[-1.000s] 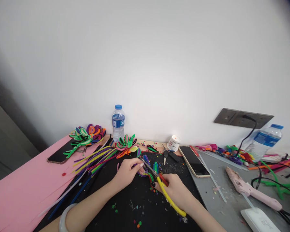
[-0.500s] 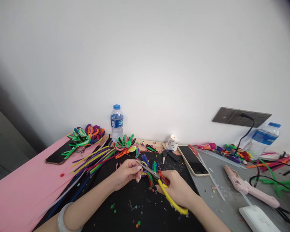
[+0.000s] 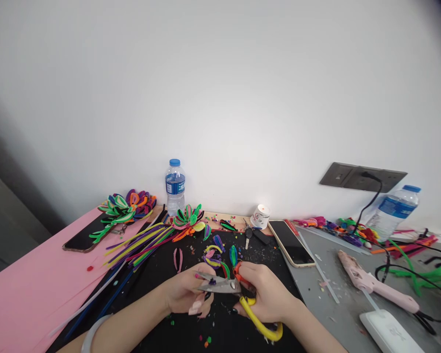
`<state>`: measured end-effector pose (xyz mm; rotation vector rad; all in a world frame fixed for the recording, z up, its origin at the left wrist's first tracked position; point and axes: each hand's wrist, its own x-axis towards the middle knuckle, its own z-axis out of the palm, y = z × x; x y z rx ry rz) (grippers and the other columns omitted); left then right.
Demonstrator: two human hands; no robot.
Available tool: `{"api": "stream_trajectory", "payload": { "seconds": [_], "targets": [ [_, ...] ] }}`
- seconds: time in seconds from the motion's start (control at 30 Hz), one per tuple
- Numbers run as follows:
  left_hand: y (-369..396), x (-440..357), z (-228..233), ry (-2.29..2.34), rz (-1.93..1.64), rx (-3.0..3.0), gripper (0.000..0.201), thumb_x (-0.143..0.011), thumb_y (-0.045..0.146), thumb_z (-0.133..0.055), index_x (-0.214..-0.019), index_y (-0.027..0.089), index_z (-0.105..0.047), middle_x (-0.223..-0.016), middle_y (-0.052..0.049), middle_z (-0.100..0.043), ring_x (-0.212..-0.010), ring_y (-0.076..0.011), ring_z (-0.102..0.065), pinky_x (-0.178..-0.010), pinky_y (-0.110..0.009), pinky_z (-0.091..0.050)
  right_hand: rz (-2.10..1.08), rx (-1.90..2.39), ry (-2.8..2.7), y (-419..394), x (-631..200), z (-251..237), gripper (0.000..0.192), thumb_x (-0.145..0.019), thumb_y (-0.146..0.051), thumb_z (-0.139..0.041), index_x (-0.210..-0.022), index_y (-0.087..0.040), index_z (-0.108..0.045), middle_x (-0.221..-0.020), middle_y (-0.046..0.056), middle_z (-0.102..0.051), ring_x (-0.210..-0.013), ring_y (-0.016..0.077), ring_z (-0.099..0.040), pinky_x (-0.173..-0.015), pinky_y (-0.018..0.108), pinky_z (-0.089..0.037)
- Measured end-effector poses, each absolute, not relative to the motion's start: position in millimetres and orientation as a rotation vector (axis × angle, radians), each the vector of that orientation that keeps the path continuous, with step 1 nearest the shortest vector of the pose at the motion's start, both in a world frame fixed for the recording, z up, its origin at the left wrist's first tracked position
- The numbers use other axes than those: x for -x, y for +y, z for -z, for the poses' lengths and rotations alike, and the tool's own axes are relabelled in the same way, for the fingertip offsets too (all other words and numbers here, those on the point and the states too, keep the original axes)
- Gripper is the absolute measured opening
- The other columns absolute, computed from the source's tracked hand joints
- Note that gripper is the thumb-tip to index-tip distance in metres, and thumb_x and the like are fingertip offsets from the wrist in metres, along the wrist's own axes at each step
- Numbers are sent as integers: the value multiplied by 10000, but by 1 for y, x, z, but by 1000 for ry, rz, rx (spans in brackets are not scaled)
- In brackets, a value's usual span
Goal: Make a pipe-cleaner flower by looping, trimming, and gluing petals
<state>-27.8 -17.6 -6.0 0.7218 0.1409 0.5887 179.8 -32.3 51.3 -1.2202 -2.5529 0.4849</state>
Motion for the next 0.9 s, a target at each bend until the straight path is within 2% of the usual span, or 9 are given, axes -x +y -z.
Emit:
{"api": "stream_trajectory", "payload": {
  "seconds": [0.1,0.27,0.37,0.47,0.6,0.77,0.9],
  "targets": [
    [-20,27,3,104,-530,-745,317,-610,414,-705,-692,122,-612,-346,29,-500,-262,-67,-396,-349,-192,-334,-463,1213,-2574,-35,-178,-52,331,-547,-364,-677,-613,-192,-402,-664,-49,-415,-551,96,-327,-507,213,-224],
    [-11,27,2,228,-701,-631,236,-597,262,-732,-767,184,-587,-417,74,-469,-336,-42,-382,-413,-184,-359,-423,1492,-2433,-35,-178,-52,259,-621,-346,-614,-727,-204,-425,-724,-25,-489,-589,123,-429,-527,216,-272],
    [-4,24,-1,343,-846,-590,221,-634,274,-711,-775,202,-557,-505,80,-471,-377,-20,-369,-456,-173,-354,-392,1611,-2358,-32,-179,-50,269,-664,-363,-577,-812,-202,-420,-827,18,-526,-670,164,-497,-561,231,-310],
    [1,21,-5,490,-978,-674,218,-661,301,-688,-722,161,-532,-566,61,-473,-403,-16,-369,-463,-175,-337,-404,1674,-2309,-29,-182,-49,238,-697,-343,-543,-833,-204,-407,-842,29,-537,-693,179,-515,-565,235,-323],
    [3,20,-11,768,-1130,-1056,223,-774,345,-554,-701,135,-537,-632,17,-539,-453,-49,-438,-498,-196,-364,-455,1739,-2256,-26,-186,-50,165,-745,-352,-491,-779,-208,-419,-804,21,-549,-668,166,-513,-567,230,-322],
    [2,27,-13,1201,-1263,-1672,229,-838,324,-431,-767,158,-572,-615,0,-594,-497,-115,-533,-558,-235,-430,-481,1837,-2286,-25,-186,-45,232,-747,-411,-501,-682,-191,-467,-694,21,-555,-603,155,-500,-519,224,-278],
    [3,33,-8,1289,-1299,-2106,197,-844,239,-412,-864,177,-599,-768,-43,-644,-655,-144,-590,-668,-247,-452,-526,1804,-2291,-29,-183,-37,263,-753,-436,-496,-682,-183,-510,-664,24,-554,-542,132,-464,-489,217,-262]
  ]
}}
